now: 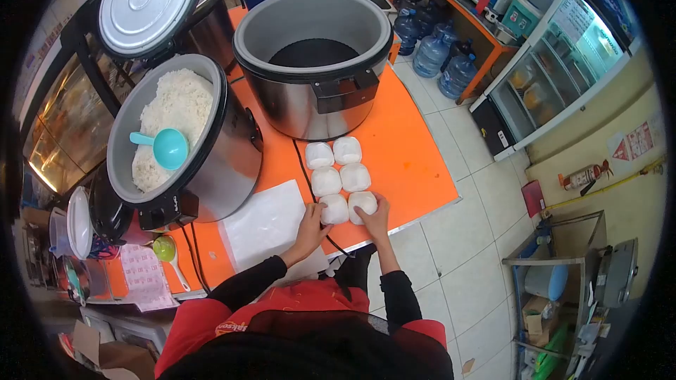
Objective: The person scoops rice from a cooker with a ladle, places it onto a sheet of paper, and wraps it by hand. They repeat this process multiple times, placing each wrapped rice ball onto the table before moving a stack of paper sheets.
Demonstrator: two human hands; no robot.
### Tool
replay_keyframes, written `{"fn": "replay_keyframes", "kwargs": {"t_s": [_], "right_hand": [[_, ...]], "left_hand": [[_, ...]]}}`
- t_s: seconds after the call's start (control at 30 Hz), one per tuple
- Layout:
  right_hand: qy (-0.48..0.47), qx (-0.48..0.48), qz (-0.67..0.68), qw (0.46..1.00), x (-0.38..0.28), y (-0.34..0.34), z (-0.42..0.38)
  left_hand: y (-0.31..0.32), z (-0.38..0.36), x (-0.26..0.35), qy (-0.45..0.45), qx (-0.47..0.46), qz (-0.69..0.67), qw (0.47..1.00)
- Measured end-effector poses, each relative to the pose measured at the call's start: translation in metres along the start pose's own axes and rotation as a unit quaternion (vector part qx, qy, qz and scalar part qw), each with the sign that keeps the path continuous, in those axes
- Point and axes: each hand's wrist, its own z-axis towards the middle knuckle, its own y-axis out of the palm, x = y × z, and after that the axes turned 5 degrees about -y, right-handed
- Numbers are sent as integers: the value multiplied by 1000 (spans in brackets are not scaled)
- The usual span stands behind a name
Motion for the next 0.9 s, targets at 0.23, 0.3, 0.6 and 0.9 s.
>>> {"fn": "replay_keyframes", "kwargs": {"t_s": [0.23, 0.3, 0.6, 0.9], "right_hand": [[-138, 39, -211, 967, -52, -12, 13], [-239, 92, -233, 938, -132, -11, 28], [-754, -197, -82, 621, -485, 165, 71], [-625, -404, -205, 635, -487, 395, 98]], "left_hand": [[-17, -7, 23, -49, -30, -30, 998], [-50, -17, 36, 116, 116, 49, 985], [-240, -43, 42, 140, 623, 260, 724], [-281, -40, 26, 82, 635, 305, 705]]}}
